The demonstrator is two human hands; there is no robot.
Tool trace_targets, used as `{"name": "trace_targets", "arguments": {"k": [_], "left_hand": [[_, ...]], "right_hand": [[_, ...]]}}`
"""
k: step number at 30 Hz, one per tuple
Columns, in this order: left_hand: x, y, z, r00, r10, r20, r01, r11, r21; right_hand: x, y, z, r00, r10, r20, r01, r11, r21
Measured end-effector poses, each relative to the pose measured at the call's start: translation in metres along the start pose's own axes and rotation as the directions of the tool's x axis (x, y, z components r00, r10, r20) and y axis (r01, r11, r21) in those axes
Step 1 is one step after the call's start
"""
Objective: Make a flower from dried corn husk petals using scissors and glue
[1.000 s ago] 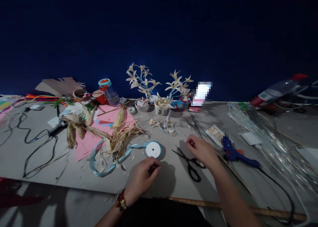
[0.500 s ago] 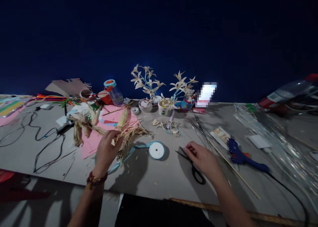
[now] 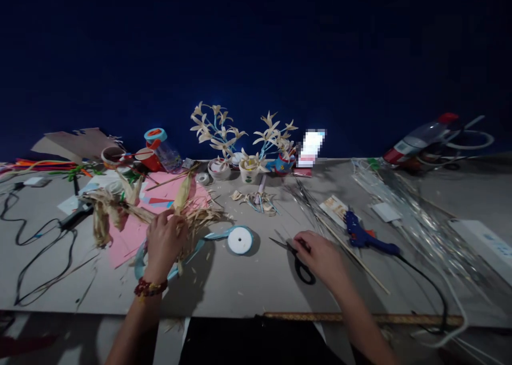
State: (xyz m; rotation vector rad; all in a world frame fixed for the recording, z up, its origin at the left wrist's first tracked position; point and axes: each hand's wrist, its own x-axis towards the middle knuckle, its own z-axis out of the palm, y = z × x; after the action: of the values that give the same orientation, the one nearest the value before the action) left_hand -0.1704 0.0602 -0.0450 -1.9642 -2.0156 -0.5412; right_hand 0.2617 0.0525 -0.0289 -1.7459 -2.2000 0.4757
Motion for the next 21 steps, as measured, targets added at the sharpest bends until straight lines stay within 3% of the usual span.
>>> {"name": "trace_targets", "arguments": {"k": [9, 15, 21], "left_hand": [[0.003, -0.002, -0.004, 0.995, -0.044, -0.087, 0.038, 0.997, -0.063], [-0.003, -0.005, -0.004, 0.996, -0.065, -0.062, 0.061, 0.996, -0.067], [-0.011, -0.003, -0.005, 0.998, -0.047, 0.05, 0.045, 0.998, 0.04]], "right_hand": [[0.021, -0.014, 0.003, 1.0, 0.015, 0.013, -0.011, 0.975, -0.224], [0.023, -0.014, 0.002, 1.0, 0.02, 0.016, -0.015, 0.959, -0.282], [0.025, -0.013, 0.006, 1.0, 0.02, 0.006, -0.018, 0.953, -0.302]]}}
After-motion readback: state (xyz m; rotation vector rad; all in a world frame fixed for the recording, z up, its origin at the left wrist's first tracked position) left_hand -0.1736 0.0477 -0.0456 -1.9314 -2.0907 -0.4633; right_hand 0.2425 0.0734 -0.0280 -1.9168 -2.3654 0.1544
